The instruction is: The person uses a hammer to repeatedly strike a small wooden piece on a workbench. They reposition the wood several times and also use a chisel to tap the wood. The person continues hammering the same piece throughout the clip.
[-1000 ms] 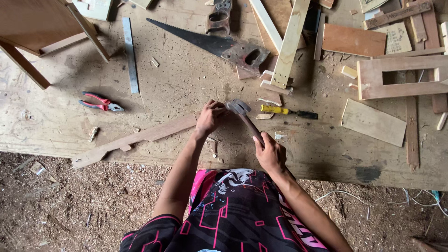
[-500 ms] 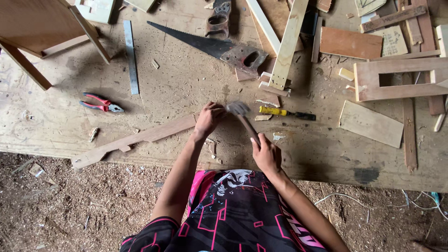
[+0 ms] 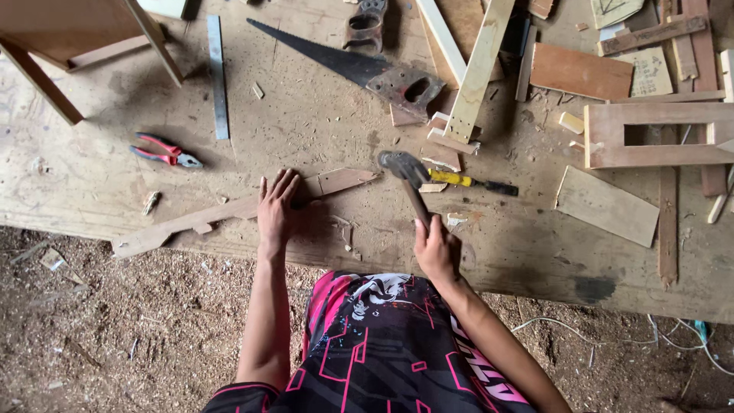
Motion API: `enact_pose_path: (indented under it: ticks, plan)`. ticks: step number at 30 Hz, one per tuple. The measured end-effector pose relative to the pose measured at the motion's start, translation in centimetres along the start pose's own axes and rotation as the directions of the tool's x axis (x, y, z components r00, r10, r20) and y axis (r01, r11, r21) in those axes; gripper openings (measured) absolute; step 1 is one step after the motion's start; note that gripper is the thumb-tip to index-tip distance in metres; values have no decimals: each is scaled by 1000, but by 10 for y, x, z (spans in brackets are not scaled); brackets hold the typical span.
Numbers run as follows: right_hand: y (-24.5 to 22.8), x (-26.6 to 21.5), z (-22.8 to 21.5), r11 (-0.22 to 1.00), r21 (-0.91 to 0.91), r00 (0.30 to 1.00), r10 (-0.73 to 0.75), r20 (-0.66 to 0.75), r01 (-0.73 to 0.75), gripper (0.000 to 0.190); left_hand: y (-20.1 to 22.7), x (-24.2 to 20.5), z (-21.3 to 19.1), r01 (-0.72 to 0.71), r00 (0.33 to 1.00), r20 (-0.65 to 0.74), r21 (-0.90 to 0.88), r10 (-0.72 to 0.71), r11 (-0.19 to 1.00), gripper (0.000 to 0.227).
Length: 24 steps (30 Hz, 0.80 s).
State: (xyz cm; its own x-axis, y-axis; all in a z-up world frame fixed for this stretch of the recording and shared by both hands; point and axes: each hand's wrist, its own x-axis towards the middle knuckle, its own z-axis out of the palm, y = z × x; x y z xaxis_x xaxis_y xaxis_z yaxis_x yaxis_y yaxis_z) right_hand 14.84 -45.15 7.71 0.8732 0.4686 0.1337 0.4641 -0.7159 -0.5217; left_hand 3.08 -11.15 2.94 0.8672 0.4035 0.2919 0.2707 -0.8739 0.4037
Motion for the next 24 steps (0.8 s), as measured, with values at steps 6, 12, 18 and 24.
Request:
enact_pose_path:
  ticks: [6,12,18,24]
  plan:
    - [0,16,2,974,-15,953,223,206,-225,28,4,-1,-1,49,999,-16,-57,-50,997,65]
    - [-29,28,-70,972,228,974,2,-225,51,23,6,4,0,12,998,-57,-38,-14,999,66]
    - [-31,16,-73,911,248,865,-186,-465,329,22,9,0,-2,28,999,-31,-26,-29,999,66]
    - [-9,1,8,963,0,874,245,420,-270,27,8,2,-2,40,999,-22,-17,-40,999,67]
